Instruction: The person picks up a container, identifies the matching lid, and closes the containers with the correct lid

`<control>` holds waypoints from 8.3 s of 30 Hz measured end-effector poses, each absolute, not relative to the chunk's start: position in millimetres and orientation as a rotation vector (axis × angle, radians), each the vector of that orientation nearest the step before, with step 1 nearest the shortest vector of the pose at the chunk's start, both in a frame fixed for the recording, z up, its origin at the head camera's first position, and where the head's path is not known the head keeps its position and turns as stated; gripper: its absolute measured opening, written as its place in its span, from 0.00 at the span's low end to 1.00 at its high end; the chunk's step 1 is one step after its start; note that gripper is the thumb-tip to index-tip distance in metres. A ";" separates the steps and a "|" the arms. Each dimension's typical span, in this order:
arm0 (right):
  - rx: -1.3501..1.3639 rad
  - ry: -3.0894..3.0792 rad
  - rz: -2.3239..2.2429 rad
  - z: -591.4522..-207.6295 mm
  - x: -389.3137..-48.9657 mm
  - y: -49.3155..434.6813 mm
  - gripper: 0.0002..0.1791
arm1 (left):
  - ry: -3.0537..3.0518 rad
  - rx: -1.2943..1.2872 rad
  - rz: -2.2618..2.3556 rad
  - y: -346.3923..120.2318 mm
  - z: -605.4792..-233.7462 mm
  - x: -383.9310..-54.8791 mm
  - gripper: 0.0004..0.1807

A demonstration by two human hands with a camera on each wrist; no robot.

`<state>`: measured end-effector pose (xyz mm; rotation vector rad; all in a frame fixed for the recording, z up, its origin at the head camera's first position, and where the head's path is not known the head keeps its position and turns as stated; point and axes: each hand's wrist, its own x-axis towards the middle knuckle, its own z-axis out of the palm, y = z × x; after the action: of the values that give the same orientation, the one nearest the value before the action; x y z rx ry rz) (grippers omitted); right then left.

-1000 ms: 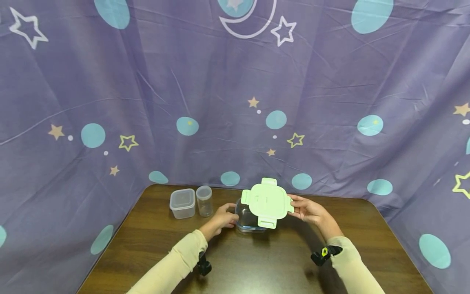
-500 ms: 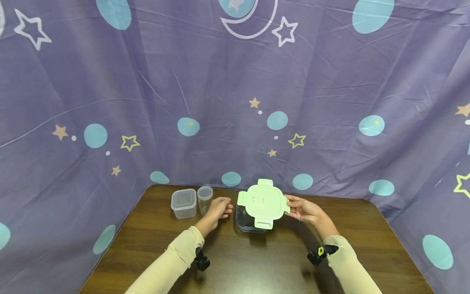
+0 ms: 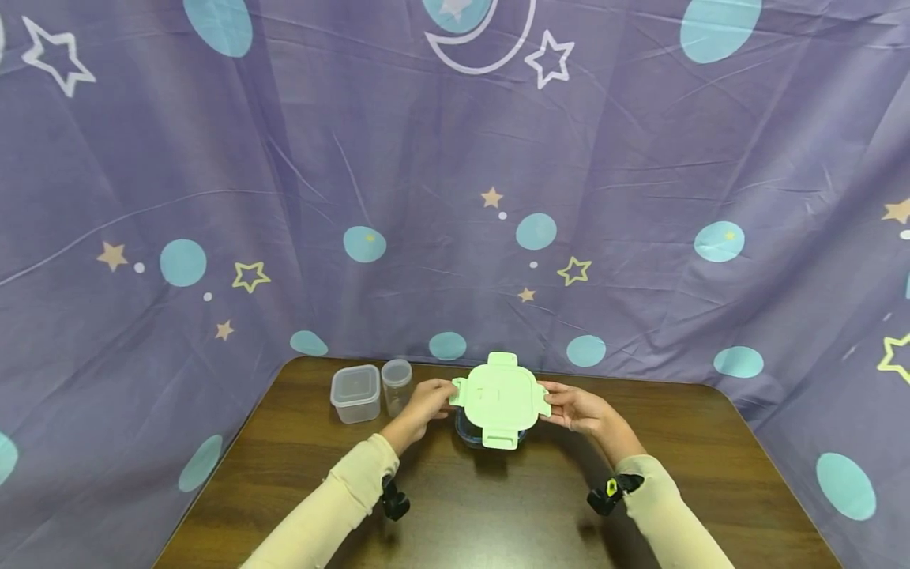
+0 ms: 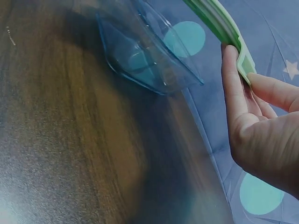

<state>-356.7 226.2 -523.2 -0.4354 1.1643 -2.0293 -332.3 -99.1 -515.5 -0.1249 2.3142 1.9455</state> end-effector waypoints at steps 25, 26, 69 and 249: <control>-0.062 1.992 -1.862 -507.1 -343.5 180.9 0.22 | 2.325 -0.223 1.927 -103.6 -527.1 -334.8 0.17; -0.047 2.016 -1.855 -506.9 -343.1 179.3 0.22 | 2.324 -0.227 1.922 -103.5 -527.1 -334.9 0.17; 0.087 2.235 -1.683 -524.7 -338.4 160.7 0.32 | 2.156 -0.216 1.843 -99.6 -540.3 -332.2 0.13; -1.523 2.813 -0.308 -512.0 -309.2 158.7 0.41 | 2.997 1.928 0.023 -122.3 -546.0 -328.3 0.35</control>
<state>-309.2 158.7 -512.0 -1.5233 2.8127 -0.3083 -328.3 -122.3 -546.0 1.9283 2.9972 0.0225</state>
